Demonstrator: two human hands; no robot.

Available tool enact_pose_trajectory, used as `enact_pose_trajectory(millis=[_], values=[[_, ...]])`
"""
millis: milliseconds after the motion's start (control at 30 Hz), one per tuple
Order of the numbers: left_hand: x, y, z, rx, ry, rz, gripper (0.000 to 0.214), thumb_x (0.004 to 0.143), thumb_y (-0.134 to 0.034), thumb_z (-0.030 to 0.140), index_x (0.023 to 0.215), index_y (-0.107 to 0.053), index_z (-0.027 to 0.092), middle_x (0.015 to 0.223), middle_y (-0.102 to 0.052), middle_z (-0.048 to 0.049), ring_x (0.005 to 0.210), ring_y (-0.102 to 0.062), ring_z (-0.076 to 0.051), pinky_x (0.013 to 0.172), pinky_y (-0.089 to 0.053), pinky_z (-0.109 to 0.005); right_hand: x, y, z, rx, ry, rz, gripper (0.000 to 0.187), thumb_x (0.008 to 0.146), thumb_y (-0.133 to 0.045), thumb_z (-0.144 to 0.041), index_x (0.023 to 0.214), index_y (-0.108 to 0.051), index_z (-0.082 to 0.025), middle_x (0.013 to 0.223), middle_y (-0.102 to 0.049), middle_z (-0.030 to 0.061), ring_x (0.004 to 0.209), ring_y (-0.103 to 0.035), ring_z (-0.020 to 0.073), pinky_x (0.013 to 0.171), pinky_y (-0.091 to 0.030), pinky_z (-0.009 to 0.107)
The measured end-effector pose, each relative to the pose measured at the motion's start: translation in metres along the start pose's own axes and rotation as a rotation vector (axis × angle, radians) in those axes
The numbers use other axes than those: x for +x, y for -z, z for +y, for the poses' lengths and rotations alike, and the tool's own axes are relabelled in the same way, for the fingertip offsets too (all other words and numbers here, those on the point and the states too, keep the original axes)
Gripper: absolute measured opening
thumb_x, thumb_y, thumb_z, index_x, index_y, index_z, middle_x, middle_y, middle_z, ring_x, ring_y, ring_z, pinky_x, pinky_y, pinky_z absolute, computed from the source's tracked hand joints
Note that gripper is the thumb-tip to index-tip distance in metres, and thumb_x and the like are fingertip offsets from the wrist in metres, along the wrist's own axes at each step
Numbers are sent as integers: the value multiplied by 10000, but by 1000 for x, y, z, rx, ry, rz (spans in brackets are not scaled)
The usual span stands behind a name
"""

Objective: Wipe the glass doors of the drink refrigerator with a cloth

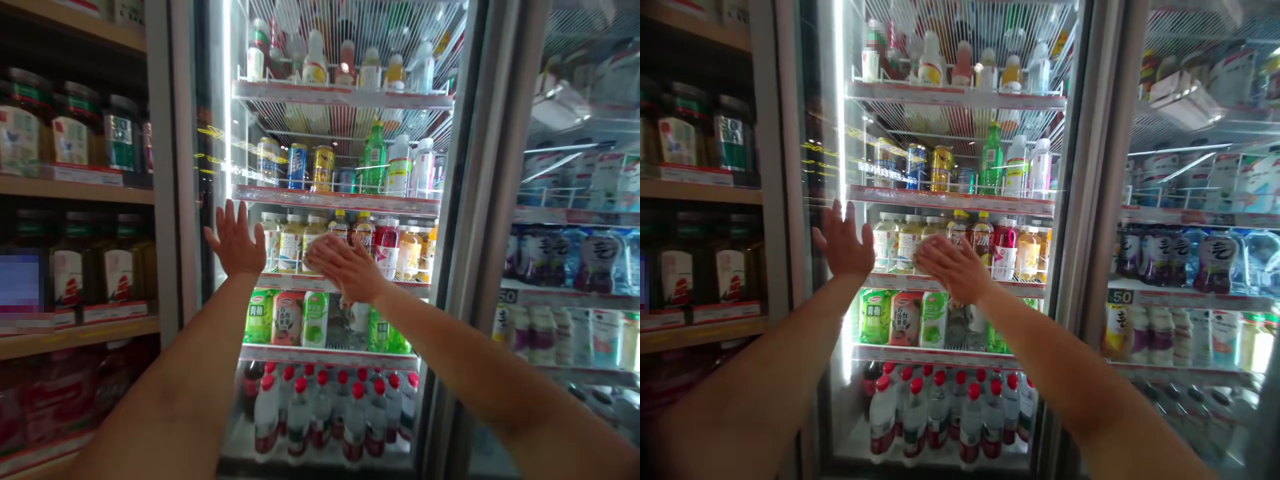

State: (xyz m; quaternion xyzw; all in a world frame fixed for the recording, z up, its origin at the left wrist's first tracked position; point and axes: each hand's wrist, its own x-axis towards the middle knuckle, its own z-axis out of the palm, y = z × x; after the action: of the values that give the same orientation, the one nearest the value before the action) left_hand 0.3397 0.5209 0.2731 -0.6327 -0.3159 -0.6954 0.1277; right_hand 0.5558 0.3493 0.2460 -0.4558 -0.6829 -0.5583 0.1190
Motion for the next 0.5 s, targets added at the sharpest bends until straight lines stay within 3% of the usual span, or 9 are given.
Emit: enact_pose_trajectory(millis=[67,133,233,367,500], values=[[0,0,0,-17,-7,-3,630,1009,-384,431,1588,-344,184,1675,-264,-121,1574,-161,-292,1271,15,-568,-13,20,37,-58,-161,36,529,1055,-403,-358,1578,-325,-368,1654,-364,-38,1575,-189,252,1277,-66,595],[0,0,-1,-34,0,-9,634,1007,-390,437,1593,-336,200,1680,-254,-112,1577,-145,-288,1272,36,-558,-26,37,68,-125,-327,94,524,1068,-335,-385,1586,-341,-303,1665,-343,21,1573,-187,305,1256,-75,618],[0,-1,-1,-38,6,-12,638,1009,-387,446,1596,-329,204,1682,-251,-107,1576,-150,-295,1269,26,-572,-39,51,92,-198,-508,143,549,1069,-290,-414,1584,-363,-238,1666,-332,78,1564,-201,347,1234,-98,643],[0,-1,-1,-32,-3,3,633,1008,-387,438,1589,-346,191,1676,-264,-110,1571,-171,-301,1268,12,-582,-33,45,83,-229,-580,165,548,1055,-374,-404,1584,-357,-259,1668,-331,78,1575,-163,337,1233,-152,653],[0,0,-2,-39,3,-3,642,999,-393,450,1591,-349,206,1677,-262,-109,1573,-166,-301,1273,31,-569,-8,26,51,-182,-505,172,564,1052,-391,-421,1590,-347,-258,1673,-321,71,1583,-118,334,1243,-156,637]])
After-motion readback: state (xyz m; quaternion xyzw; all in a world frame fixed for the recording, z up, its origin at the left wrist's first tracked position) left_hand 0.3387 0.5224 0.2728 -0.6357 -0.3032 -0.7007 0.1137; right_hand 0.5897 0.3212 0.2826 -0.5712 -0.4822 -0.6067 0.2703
